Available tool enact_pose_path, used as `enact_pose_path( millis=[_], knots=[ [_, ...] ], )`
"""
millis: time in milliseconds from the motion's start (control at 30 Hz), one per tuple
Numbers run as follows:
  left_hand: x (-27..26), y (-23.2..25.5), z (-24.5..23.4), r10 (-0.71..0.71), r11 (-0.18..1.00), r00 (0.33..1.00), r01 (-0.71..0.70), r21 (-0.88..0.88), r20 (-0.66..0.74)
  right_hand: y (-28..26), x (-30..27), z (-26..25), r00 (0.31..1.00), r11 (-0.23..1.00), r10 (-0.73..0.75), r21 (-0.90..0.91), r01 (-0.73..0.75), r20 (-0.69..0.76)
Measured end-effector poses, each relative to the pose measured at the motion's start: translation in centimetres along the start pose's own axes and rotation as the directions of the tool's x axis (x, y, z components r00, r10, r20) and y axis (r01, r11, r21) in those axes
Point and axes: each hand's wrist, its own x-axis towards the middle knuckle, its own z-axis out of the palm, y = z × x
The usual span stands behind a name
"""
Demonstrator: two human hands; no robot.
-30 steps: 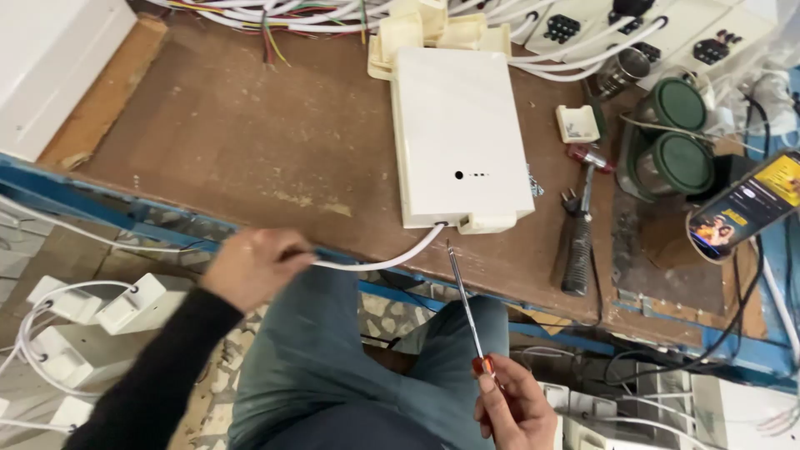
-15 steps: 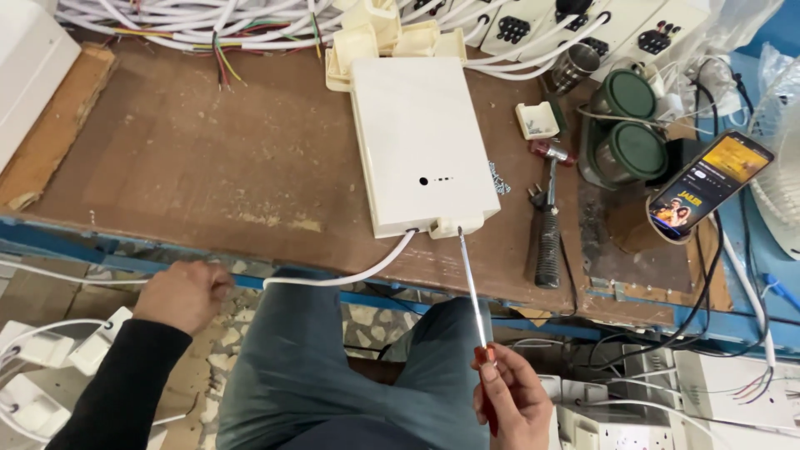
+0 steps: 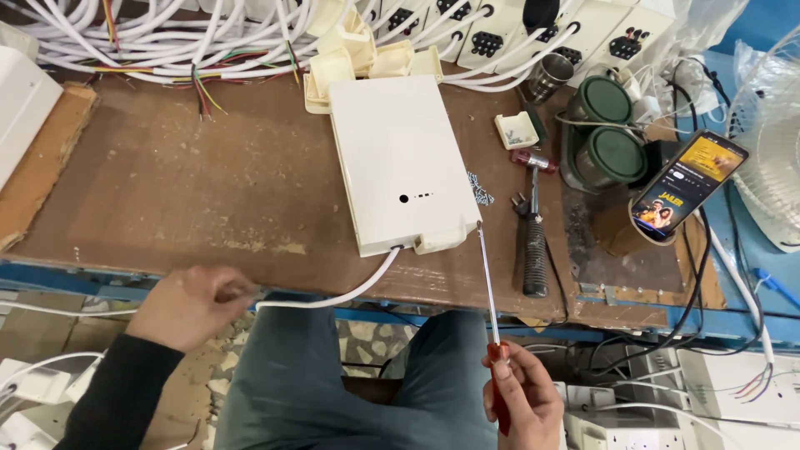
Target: Assembling a white plastic electrical enclosure or power strip using a manual screwdriver.
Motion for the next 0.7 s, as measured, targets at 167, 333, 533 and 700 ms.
enact_pose_path(
  millis=[167, 333, 533, 700],
  knots=[
    [0.3, 8.9, -3.4, 0.105, 0.975, 0.994, -0.109, -0.193, -0.032, -0.1, -0.1, 1.1, 0.996, 0.996, 0.074, -0.039, -0.076, -0.057],
    [2.0, 14.8, -3.4, 0.297, 0.883, 0.940, -0.337, -0.328, -0.167, 1.6, 0.2, -0.3, 0.991, 0.996, 0.094, 0.016, -0.093, -0.093],
    [10.0, 23.2, -0.9, 0.663, 0.595, 0.636, -0.768, -0.236, -0.395, 1.2, 0.3, -0.5, 0.986, 0.997, 0.078, 0.033, -0.074, -0.150],
    [20.4, 32.0, 5.6, 0.842, 0.537, 0.533, -0.819, 0.203, -0.080, 0.6, 0.1, -1.3, 0.982, 0.997, 0.056, 0.071, -0.044, -0.181]
  ],
)
